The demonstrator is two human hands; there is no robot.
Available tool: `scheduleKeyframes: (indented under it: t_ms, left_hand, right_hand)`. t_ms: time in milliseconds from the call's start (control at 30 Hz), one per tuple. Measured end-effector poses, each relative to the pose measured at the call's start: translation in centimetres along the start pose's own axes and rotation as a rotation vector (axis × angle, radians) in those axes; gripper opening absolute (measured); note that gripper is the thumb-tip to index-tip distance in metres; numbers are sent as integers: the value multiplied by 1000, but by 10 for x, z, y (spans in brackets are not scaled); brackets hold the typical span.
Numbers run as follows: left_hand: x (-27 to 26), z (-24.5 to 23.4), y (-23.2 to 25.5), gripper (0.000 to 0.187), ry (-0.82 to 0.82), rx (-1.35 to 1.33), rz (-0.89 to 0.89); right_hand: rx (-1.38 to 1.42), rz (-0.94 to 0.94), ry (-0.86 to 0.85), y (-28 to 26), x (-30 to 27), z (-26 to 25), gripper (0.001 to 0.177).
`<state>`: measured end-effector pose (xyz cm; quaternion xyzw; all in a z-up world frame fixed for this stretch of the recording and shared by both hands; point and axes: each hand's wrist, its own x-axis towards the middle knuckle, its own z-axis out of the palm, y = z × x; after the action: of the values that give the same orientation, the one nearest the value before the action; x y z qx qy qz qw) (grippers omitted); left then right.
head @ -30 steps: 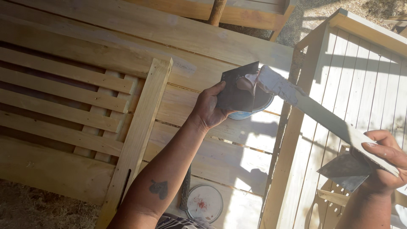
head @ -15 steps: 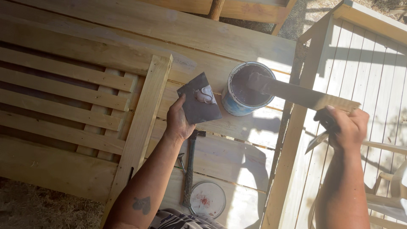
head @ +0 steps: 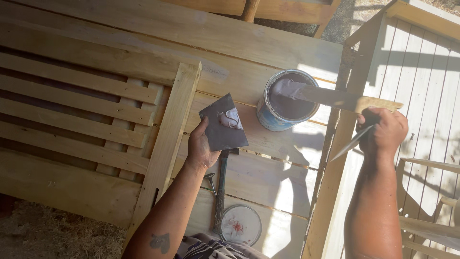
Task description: The person sands wooden slats of a headboard by hand with sandpaper and applies pink wood filler to gaps using a scraper.
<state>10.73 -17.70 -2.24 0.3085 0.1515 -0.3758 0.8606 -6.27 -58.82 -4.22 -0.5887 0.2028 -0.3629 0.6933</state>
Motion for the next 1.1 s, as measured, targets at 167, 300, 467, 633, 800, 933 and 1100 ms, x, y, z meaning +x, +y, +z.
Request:
scheduleKeyframes:
  t_ms: [167,300,467,633,800,933,1100]
  left_hand:
    - [28,20,-18,50,32,1,-66]
    - [54,44,-37,50,17,39,-107]
    - [81,83,-59,49,4,71,-206]
    - [80,106,-66,49,-124,8,-272]
    - [76,104,-61,43,-201,-80,-264]
    - [77,101,-59,40,-252,-233,-245]
    - [78,104,-57,41,-221,-235,-235]
  right_hand:
    - [199,195,268,-52,-27,-45,9]
    - [275,157,128,-78,-47,-90,26]
    - [564,341,-80,-126,-68,-111,39]
    - [120,214,-1,-147,-87,-81,22]
    - [-252,87,-221,-141,-91,-67,34]
    - [-475,-98,-364,-130,-91,-72,39]
    - [-481,-196,-311,-123,-90,-90,39]
